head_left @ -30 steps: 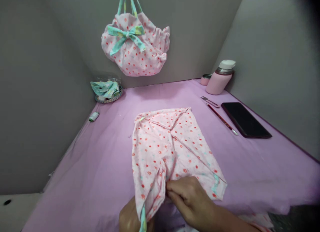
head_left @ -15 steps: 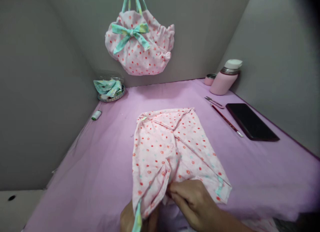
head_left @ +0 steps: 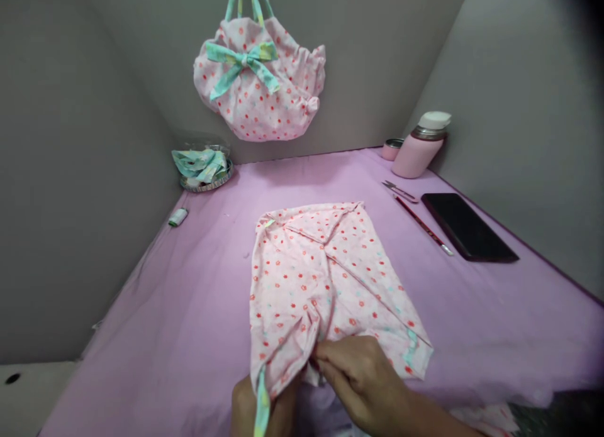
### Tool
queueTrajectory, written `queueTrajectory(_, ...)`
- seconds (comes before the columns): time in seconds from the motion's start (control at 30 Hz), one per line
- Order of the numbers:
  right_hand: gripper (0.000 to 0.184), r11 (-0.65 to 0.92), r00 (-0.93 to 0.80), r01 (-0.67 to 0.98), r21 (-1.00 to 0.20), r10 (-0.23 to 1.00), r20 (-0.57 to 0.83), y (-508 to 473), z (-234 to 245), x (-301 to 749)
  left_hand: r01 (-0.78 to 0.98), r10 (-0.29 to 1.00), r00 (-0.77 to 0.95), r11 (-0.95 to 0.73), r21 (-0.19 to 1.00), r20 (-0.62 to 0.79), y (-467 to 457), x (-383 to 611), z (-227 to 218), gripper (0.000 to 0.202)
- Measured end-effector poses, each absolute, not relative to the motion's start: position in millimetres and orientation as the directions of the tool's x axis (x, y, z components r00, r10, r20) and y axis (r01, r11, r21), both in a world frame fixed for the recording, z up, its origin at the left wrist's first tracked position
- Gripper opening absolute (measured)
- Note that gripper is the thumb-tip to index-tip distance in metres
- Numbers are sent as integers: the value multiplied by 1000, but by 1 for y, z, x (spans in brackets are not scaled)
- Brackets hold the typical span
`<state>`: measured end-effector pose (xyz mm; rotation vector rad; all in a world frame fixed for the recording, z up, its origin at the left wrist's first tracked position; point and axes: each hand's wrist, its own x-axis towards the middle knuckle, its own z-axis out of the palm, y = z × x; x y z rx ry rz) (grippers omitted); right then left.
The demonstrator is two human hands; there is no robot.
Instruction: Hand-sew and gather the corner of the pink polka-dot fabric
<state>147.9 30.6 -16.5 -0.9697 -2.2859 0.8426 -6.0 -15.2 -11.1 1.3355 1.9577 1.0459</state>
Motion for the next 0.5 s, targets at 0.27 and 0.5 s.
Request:
queueTrajectory(0.27, 24, 491, -588, 388, -780, 784, 201, 32, -11, 150, 32, 821, -401, 455, 890, -405, -3, -4, 7, 36)
queueTrajectory(0.5, 25, 478, -601, 322, -817, 770, 214, 35, -9, 152, -73, 795, -417, 454, 888, -440, 1, -5, 11, 31)
